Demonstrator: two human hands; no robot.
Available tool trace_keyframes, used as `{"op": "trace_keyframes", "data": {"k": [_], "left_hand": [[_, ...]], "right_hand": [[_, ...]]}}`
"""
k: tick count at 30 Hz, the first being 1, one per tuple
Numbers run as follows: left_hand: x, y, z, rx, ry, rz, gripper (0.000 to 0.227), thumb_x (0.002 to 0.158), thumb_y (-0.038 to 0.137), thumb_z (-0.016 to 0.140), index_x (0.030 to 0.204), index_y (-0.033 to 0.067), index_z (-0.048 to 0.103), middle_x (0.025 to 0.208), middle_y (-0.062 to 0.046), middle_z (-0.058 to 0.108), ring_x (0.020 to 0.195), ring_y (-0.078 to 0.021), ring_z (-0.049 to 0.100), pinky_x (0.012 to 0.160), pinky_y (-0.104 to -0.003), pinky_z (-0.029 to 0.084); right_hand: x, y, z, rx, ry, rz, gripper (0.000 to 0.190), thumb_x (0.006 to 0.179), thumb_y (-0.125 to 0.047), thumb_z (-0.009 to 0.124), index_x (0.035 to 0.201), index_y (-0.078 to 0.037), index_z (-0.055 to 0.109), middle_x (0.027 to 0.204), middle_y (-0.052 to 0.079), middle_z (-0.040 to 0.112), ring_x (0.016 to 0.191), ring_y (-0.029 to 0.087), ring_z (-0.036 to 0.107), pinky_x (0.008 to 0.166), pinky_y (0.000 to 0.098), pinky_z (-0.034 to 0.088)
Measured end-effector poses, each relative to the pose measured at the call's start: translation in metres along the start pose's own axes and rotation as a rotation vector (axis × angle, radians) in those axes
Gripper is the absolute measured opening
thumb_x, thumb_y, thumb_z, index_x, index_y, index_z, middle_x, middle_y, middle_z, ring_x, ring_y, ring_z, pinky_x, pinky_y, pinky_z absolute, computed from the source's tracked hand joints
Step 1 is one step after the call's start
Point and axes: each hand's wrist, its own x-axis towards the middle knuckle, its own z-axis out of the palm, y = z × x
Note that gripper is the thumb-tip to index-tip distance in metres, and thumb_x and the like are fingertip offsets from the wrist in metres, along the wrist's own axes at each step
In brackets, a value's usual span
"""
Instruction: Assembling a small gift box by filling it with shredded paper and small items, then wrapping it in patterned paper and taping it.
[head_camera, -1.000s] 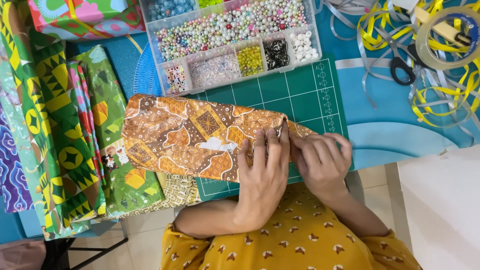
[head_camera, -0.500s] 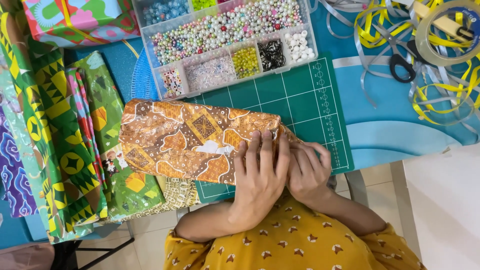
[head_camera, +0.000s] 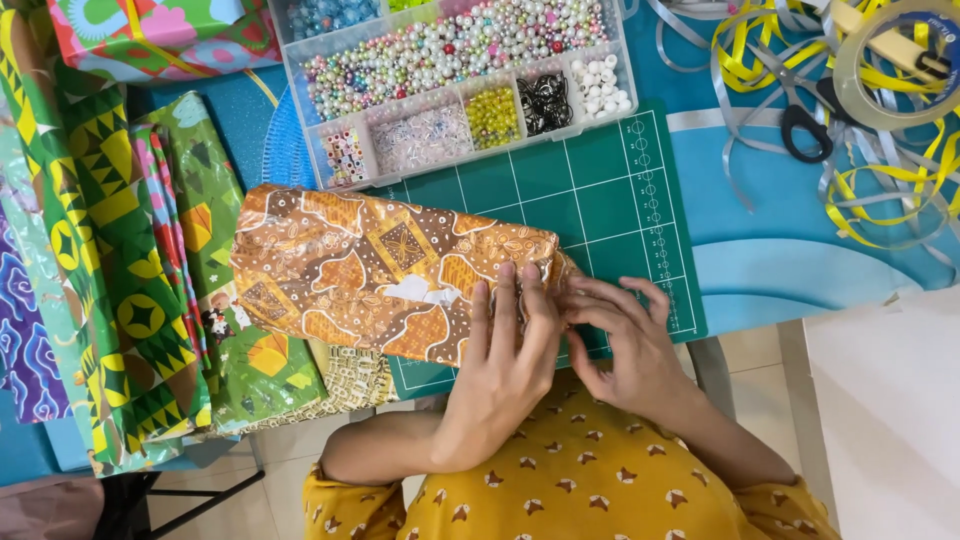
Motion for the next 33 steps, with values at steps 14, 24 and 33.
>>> {"op": "trace_keyframes", "data": {"k": [14, 24, 33], "left_hand": [[-0.057, -0.018, 0.005, -0.288, -0.002, 0.014, 0.032, 0.111, 0.007, 0.047, 0.136, 0.0029, 0.068, 0.157, -0.027, 0.037, 0.145, -0.0424, 0.045, 0.123, -0.058, 0.041], [-0.056, -0.015, 0.007, -0.295, 0.061, -0.057, 0.021, 0.112, 0.011, 0.055, 0.125, 0.0088, 0.071, 0.153, -0.023, 0.043, 0.142, -0.0388, 0.049, 0.121, -0.055, 0.043], [-0.058, -0.015, 0.013, -0.320, 0.099, -0.072, 0.017, 0.112, 0.011, 0.057, 0.120, 0.0108, 0.071, 0.154, -0.022, 0.044, 0.142, -0.0372, 0.051, 0.121, -0.054, 0.045]], "right_hand": [[-0.007, -0.003, 0.016, -0.059, -0.042, -0.075, 0.050, 0.089, -0.029, 0.076, 0.130, -0.007, 0.056, 0.128, 0.006, 0.066, 0.117, 0.023, 0.063, 0.101, 0.0432, 0.043], [-0.007, -0.013, 0.042, -0.126, 0.039, 0.111, 0.042, 0.082, 0.000, 0.074, 0.122, -0.005, 0.062, 0.089, 0.003, 0.060, 0.078, 0.024, 0.058, 0.069, 0.0380, 0.046], [-0.014, -0.008, 0.031, -0.316, 0.053, -0.108, 0.027, 0.099, -0.012, 0.066, 0.125, -0.009, 0.073, 0.086, 0.007, 0.047, 0.074, 0.025, 0.052, 0.064, 0.0379, 0.046]]}}
